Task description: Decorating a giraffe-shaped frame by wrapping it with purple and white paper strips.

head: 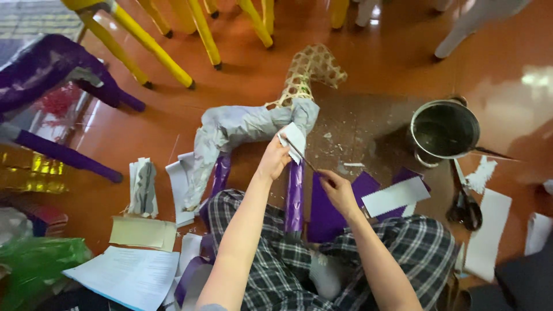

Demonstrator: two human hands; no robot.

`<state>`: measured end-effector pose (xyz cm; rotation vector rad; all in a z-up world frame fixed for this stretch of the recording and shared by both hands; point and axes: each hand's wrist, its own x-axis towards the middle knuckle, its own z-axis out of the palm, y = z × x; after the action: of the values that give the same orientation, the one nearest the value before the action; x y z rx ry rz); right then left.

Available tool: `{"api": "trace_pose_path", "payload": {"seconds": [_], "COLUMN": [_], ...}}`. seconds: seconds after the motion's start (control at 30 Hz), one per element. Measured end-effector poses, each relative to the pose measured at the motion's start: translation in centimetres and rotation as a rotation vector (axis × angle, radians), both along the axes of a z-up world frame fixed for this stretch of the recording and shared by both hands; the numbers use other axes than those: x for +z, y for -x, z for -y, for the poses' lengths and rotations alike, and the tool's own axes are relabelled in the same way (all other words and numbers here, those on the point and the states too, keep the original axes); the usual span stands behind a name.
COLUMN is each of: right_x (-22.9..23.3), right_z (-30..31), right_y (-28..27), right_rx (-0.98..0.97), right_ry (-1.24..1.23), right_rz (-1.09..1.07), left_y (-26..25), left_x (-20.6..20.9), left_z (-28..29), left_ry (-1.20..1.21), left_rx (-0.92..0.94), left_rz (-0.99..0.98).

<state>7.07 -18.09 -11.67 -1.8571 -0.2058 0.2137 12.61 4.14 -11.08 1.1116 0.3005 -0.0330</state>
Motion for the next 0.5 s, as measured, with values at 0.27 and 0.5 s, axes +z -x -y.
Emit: {"api": "trace_pose_path", "payload": {"seconds": [0.27,0.5], "right_x": [-1.9,-1.1], "right_z": [1.5,0.2], "right_y": [-1.8,-1.6], "right_rx": [-0.006,0.036], "right_ry": [0.172,0.164], "right_rz": [-0.001,0.043], "left_y": [0.8,1.1], "left_x": [3.4,3.9], "left_z": [0.0,0.4], "left_ry": [0.030,-0.025], "left_rx": [-0.096,-0.118], "left_rz": [-0.039,-0.062]}}
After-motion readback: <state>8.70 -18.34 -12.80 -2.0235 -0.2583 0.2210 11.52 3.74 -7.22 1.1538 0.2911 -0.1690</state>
